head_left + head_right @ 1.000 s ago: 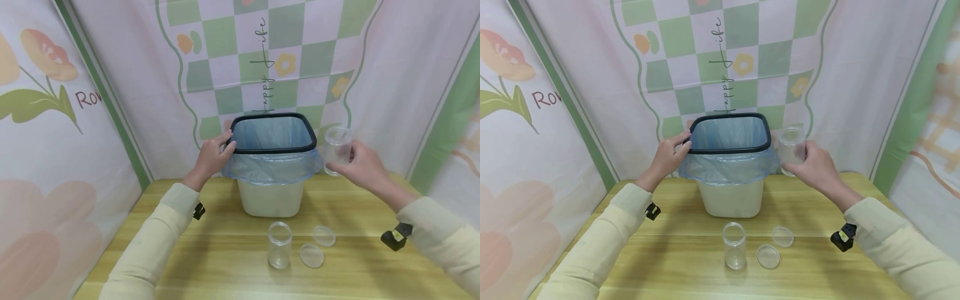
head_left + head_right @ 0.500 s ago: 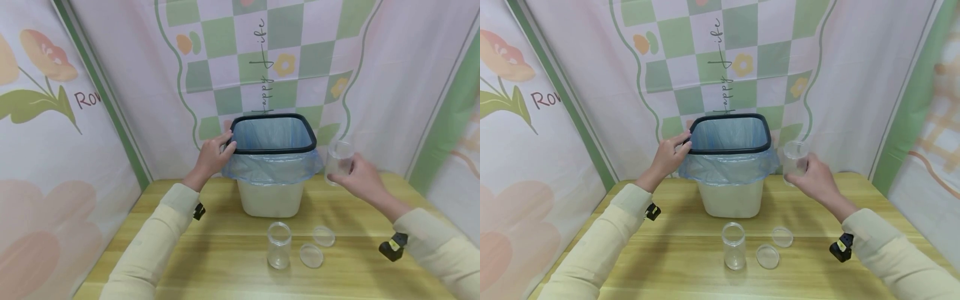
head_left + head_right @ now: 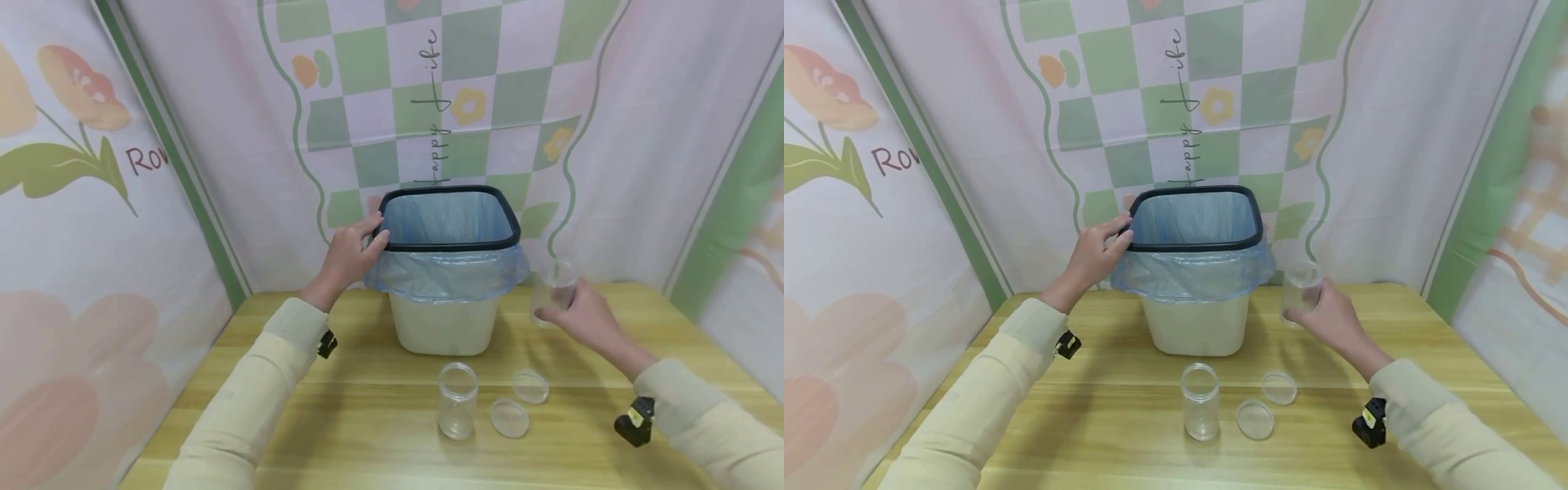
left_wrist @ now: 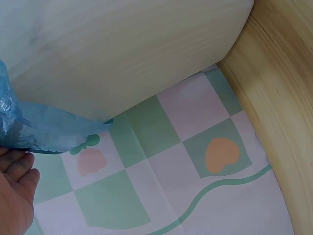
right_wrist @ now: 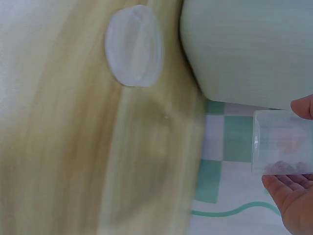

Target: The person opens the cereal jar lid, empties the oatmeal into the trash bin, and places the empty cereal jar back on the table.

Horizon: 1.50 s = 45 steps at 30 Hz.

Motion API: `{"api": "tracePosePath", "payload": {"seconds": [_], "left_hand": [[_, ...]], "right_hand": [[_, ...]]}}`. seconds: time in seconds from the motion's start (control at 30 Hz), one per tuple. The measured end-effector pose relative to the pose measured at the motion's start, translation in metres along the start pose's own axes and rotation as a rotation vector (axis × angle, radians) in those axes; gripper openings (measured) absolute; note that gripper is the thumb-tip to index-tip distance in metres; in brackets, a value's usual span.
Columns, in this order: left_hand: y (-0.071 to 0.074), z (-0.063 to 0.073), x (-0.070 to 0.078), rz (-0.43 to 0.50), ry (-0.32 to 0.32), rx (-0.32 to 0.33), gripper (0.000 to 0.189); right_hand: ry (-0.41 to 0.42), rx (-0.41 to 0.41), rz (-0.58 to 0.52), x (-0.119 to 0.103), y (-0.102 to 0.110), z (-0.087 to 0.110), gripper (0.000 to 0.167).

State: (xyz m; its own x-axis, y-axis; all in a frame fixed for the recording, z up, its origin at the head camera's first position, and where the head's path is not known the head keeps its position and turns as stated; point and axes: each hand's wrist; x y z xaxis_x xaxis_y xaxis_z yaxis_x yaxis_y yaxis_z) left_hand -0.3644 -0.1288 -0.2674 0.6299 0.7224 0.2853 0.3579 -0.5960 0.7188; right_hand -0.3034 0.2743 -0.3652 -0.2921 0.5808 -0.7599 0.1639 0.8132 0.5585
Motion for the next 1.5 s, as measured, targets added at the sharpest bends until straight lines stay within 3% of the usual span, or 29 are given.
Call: {"api": "tracePosePath", "payload": {"seconds": [0.97,1.5], "left_hand": [[-0.002,-0.002,0.001,-0.013,0.006,0.0,0.049],[-0.003,-0.002,0.0,-0.004,-0.017,0.016,0.049]], "right_hand": [[-0.126,-0.123,-0.018,0.032,-0.03,0.028,0.073],[-0.117,-0.127,-0.054,0.043,-0.039,0.036,0.07]]}}
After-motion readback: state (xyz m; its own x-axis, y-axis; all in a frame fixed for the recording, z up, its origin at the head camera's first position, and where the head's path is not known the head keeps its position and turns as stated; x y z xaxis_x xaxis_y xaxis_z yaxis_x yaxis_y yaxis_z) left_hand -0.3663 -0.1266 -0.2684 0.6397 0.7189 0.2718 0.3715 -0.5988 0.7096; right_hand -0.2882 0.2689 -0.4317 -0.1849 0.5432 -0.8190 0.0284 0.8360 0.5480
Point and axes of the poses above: each hand's wrist, its own z-axis away from the middle knuckle, its own y-axis out of the back of the hand, x = y × z, and after that the axes turned 10 degrees about -z, right-handed
